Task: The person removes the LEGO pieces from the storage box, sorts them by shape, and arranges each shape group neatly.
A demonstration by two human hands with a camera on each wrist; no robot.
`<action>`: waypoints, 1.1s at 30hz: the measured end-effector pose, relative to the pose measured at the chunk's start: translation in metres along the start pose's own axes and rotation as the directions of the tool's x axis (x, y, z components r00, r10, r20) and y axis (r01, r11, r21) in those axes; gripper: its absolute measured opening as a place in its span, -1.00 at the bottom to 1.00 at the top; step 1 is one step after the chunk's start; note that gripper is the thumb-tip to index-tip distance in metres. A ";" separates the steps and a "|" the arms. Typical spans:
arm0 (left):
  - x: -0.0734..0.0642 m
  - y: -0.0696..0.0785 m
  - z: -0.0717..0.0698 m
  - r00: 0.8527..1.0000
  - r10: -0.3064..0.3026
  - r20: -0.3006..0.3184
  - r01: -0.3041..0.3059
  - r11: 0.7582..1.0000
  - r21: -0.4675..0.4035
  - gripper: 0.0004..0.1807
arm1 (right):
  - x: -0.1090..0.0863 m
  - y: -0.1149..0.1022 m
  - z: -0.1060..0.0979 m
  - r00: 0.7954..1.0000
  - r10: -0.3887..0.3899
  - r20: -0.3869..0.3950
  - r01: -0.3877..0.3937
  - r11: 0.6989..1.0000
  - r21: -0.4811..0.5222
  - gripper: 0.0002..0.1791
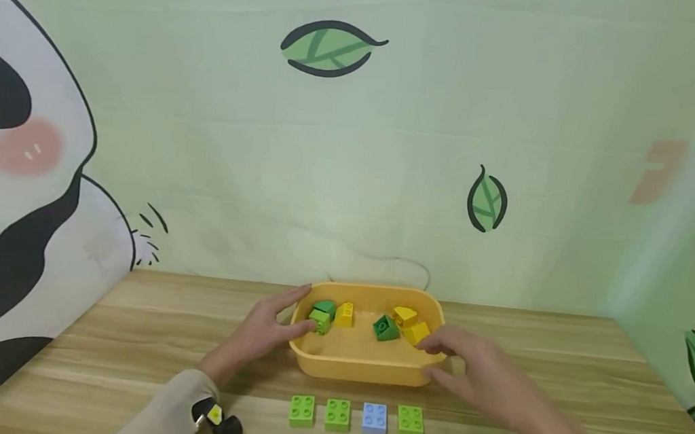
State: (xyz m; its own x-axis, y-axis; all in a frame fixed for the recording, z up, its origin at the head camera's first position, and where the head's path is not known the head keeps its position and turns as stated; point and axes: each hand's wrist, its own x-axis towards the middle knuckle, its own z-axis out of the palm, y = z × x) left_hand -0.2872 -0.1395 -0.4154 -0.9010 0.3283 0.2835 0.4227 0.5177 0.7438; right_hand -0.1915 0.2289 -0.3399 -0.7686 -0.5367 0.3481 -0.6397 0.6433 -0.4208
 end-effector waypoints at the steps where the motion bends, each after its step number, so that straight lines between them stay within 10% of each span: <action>1: 0.000 0.000 0.000 1.000 0.001 -0.001 -0.001 1.000 -0.001 -0.12 | 0.002 0.001 -0.001 1.000 -0.005 -0.006 0.005 1.000 -0.005 -0.67; 33: -0.001 0.000 0.000 1.000 -0.025 0.004 0.025 0.999 -0.022 -0.12 | 0.050 0.033 0.013 0.997 0.029 0.074 -0.027 0.999 -0.029 -0.70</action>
State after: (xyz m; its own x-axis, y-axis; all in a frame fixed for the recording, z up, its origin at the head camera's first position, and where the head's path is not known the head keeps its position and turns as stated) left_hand -0.2859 -0.1400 -0.4155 -0.9108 0.3185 0.2629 0.3982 0.5085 0.7635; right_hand -0.2509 0.2163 -0.3470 -0.7849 -0.5563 0.2729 -0.6182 0.6733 -0.4056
